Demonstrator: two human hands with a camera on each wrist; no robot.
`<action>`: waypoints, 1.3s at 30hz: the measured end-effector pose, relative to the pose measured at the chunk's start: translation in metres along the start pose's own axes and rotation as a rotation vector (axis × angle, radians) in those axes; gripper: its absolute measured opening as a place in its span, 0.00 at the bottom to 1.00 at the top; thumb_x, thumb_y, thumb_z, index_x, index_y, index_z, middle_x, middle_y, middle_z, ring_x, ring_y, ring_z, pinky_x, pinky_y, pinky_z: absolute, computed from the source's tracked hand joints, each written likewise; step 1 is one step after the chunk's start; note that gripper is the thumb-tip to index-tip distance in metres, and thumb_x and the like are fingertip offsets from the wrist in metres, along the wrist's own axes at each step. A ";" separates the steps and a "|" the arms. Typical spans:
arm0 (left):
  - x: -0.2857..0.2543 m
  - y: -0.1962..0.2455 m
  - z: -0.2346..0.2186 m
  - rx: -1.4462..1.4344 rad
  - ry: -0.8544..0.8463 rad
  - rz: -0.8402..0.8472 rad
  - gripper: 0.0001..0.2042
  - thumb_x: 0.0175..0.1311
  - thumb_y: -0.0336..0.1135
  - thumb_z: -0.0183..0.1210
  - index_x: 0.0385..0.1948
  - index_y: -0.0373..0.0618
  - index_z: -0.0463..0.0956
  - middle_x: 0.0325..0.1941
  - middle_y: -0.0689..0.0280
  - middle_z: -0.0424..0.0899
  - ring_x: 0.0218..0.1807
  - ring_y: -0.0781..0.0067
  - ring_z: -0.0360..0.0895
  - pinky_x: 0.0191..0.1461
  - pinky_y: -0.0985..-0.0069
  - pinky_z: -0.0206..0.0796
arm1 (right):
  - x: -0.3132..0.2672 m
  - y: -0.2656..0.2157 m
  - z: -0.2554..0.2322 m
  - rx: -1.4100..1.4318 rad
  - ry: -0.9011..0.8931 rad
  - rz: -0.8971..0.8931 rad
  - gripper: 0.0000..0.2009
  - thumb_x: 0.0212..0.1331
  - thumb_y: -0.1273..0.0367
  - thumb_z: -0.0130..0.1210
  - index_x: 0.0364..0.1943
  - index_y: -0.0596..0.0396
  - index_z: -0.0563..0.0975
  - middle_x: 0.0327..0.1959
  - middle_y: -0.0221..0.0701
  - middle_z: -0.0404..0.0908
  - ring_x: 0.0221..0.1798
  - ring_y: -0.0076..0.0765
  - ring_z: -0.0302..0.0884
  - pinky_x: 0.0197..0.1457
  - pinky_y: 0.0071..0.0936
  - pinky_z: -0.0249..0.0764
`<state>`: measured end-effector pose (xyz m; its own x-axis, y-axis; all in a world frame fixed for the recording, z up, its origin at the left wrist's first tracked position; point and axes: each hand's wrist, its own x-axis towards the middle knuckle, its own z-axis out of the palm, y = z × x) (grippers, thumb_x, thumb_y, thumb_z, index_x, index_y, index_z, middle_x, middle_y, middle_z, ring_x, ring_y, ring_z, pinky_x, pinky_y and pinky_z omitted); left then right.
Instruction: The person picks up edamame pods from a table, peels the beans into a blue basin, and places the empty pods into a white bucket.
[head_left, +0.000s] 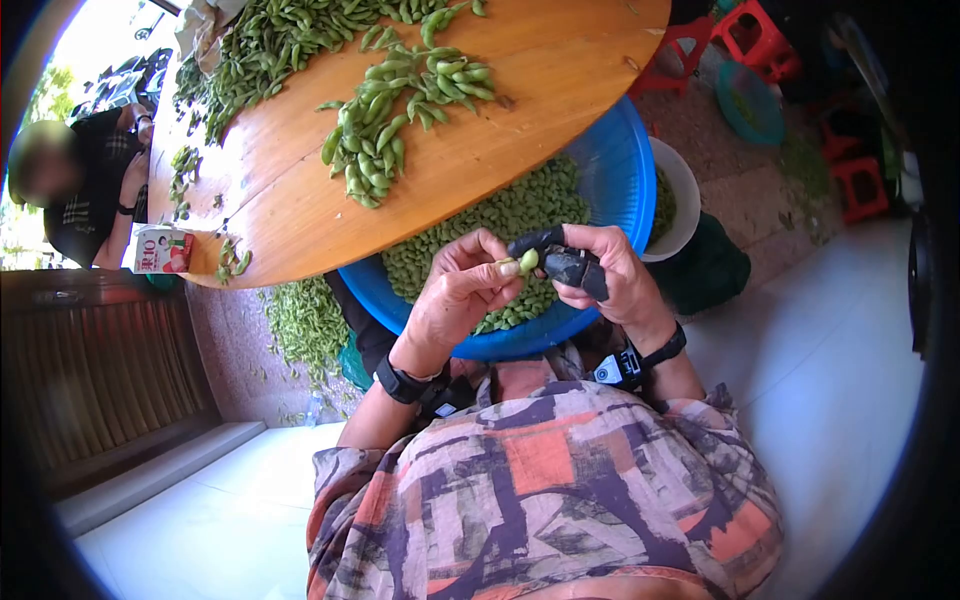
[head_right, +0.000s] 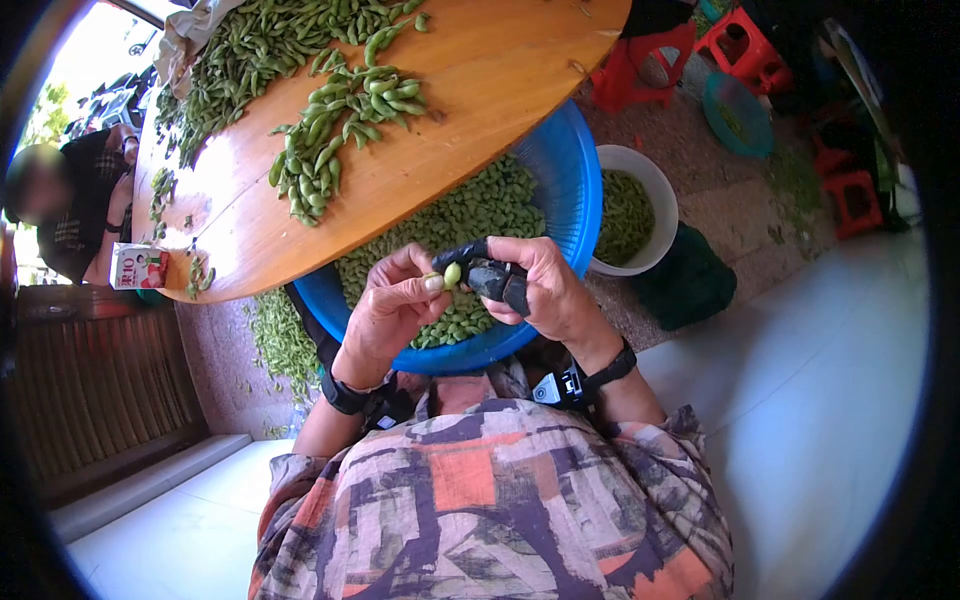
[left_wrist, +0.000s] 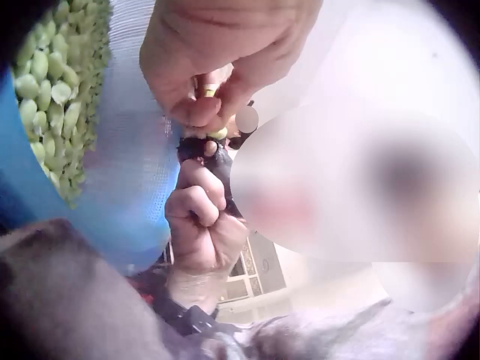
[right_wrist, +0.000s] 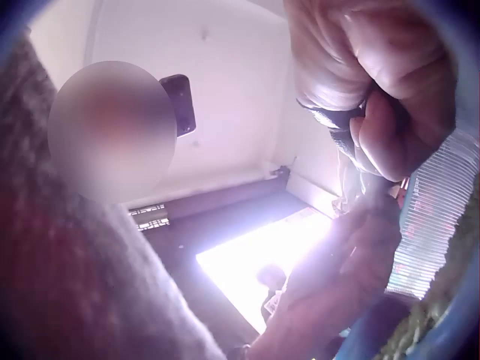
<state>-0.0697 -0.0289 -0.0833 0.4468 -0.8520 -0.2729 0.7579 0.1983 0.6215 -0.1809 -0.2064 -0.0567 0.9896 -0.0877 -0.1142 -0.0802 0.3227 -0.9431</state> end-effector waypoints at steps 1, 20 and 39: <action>0.001 -0.002 -0.002 -0.002 -0.001 -0.002 0.06 0.60 0.26 0.63 0.31 0.41 0.74 0.33 0.64 0.82 0.22 0.80 0.68 0.25 0.83 0.57 | 0.000 0.002 -0.001 0.068 -0.025 -0.006 0.14 0.60 0.72 0.41 0.41 0.60 0.80 0.19 0.20 0.72 0.19 0.11 0.64 0.20 0.13 0.57; 0.002 -0.004 0.002 0.928 0.336 0.166 0.09 0.68 0.35 0.59 0.32 0.38 0.81 0.17 0.75 0.75 0.18 0.88 0.67 0.22 0.85 0.58 | 0.009 0.029 0.009 -0.438 0.222 -0.106 0.12 0.43 0.81 0.44 0.33 0.64 0.74 0.22 0.34 0.69 0.26 0.27 0.65 0.32 0.25 0.66; 0.012 -0.006 -0.005 0.561 0.141 -0.005 0.15 0.69 0.41 0.49 0.39 0.34 0.72 0.30 0.63 0.78 0.33 0.77 0.76 0.41 0.79 0.66 | 0.016 0.037 0.018 -0.812 0.321 -0.317 0.13 0.39 0.83 0.51 0.35 0.65 0.73 0.31 0.47 0.73 0.37 0.60 0.73 0.38 0.43 0.70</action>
<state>-0.0666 -0.0385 -0.0940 0.5319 -0.7717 -0.3486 0.4095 -0.1260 0.9036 -0.1659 -0.1785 -0.0875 0.9088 -0.3550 0.2193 0.0087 -0.5094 -0.8605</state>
